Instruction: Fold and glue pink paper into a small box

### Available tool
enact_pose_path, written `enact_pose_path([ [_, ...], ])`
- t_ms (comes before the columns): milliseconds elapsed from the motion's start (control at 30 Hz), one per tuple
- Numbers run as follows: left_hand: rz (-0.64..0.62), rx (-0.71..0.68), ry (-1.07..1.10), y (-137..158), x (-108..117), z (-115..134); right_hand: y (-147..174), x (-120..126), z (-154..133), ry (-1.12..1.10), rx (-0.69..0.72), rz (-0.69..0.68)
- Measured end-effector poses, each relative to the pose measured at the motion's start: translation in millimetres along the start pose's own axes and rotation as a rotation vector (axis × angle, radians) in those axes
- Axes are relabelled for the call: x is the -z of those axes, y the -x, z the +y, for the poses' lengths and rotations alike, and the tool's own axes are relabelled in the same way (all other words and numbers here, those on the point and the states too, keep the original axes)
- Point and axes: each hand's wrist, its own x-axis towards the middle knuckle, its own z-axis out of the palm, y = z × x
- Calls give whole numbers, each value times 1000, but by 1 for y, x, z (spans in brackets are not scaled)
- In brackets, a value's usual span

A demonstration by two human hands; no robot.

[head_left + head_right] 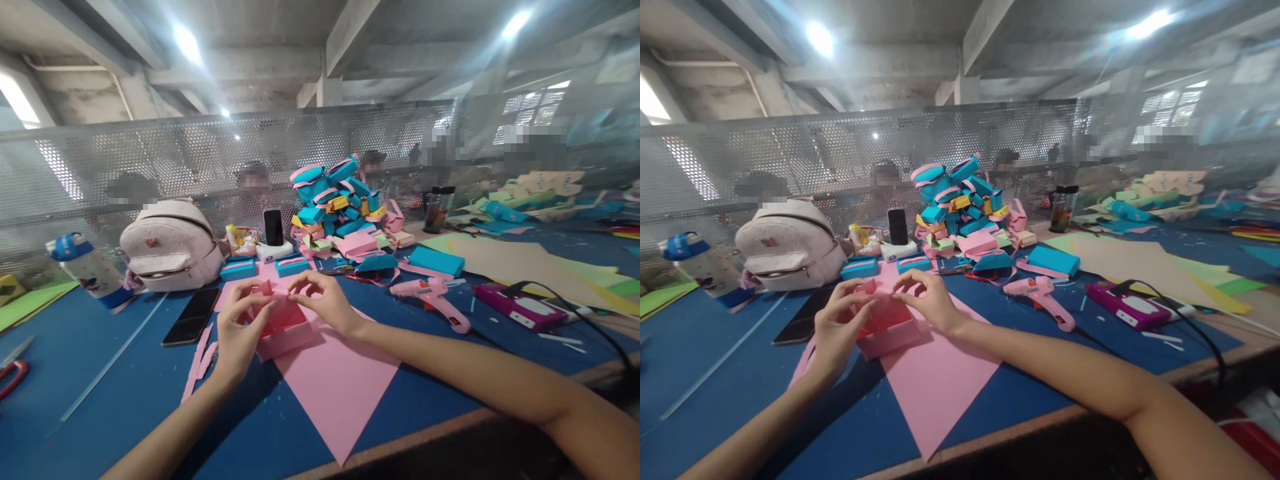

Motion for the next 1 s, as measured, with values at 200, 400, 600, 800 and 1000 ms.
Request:
enact_pose_path([
  [200,-3,5,-28,0,0,2,2,1,1,57,73,9],
  [400,-12,9,-17,0,0,2,3,4,1,134,181,-24],
  [600,-20,-17,-22,0,-1,-1,-1,5,-1,150,163,-46],
  [800,-13,-41,-68,-1,-1,6,-2,6,-4,145,157,-60],
  [1000,-3,-40,-6,-4,0,11,-2,2,-7,56,31,-76],
])
